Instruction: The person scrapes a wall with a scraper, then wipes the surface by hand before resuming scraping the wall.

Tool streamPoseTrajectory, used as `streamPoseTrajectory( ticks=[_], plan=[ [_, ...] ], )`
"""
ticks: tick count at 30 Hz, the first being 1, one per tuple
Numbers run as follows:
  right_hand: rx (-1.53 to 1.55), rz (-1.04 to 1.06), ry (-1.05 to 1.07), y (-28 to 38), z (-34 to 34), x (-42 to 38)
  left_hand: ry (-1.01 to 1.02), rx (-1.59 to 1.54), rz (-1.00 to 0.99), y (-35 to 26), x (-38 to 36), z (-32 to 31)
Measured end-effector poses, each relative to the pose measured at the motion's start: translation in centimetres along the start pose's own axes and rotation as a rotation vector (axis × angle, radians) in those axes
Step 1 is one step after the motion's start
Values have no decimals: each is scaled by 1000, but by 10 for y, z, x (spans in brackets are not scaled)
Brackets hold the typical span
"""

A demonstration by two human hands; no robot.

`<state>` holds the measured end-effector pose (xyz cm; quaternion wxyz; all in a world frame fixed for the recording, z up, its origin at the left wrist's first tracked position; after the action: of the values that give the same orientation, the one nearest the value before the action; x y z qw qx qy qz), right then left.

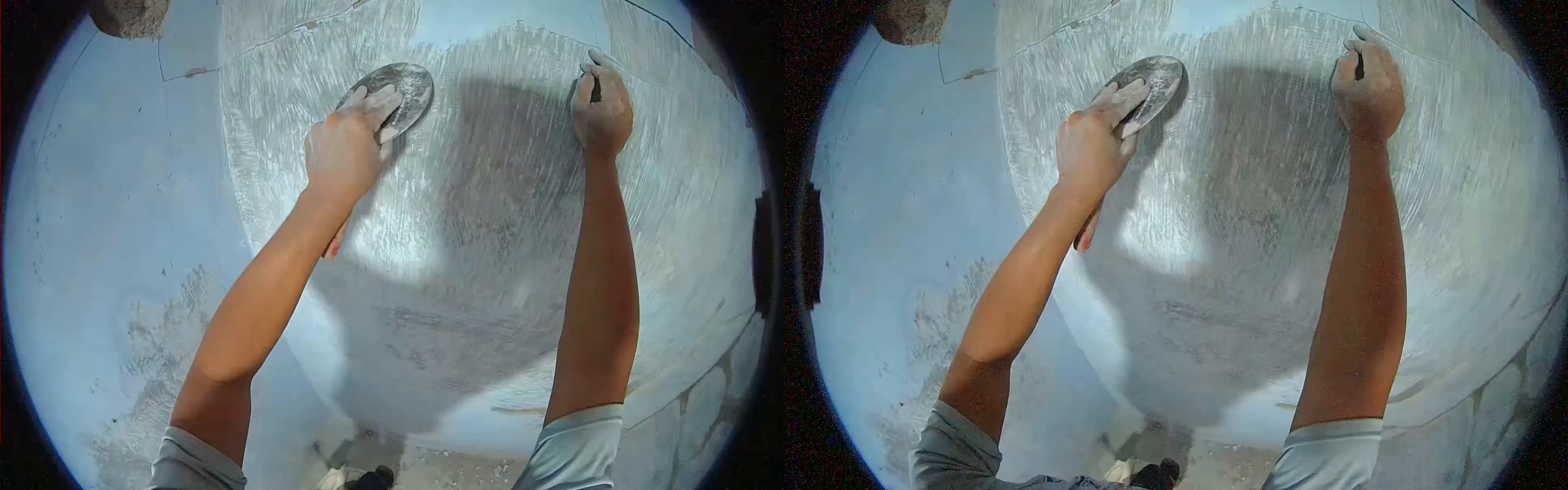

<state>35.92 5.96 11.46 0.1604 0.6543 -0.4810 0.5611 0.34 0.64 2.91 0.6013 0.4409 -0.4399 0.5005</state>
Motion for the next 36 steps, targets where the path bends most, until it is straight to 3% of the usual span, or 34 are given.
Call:
streamPoseTrajectory(
  ticks=[2, 5, 7, 12, 19, 20, 24, 32, 35, 36],
  plan=[
    [-1, 25, -19, 2, -1, 6, -10, 11, 45, 1, 11, 3],
    [27, 8, -40, 4, 2, 5, 175, 144, 127, -7, 74, 21],
    [3, 21, -29, -1, 1, 4, 73, 135, 64, -7, 79, 18],
    [-6, 14, -21, 3, 4, 2, -66, -14, 8, 8, 5, 4],
    [-25, 25, -27, -2, 0, 3, 67, 79, 133, 2, 63, 13],
    [-26, 31, -20, -3, 1, 2, -66, 30, 47, 5, 56, 9],
    [-17, 32, -12, -4, 2, 1, -119, -11, -28, 10, 7, 4],
    [-3, 33, -21, -3, 2, 3, 80, 160, 59, -6, 88, 22],
    [-10, 55, -25, -6, 1, 1, -30, 52, -10, -6, 29, 5],
    [-6, 52, -17, -4, 2, 0, -249, 26, -149, -11, 18, 11]
  ],
)
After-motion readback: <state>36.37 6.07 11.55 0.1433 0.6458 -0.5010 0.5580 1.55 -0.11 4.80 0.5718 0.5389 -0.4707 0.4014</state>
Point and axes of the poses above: each hand's wrist, its own x-axis towards the middle knuckle, its own z-axis out of the back of the hand, y = z × x, the point moved 3 cm from there along x, towards the middle knuckle, and after that the axes turned 15 degrees about x, right-handed, at the moved point
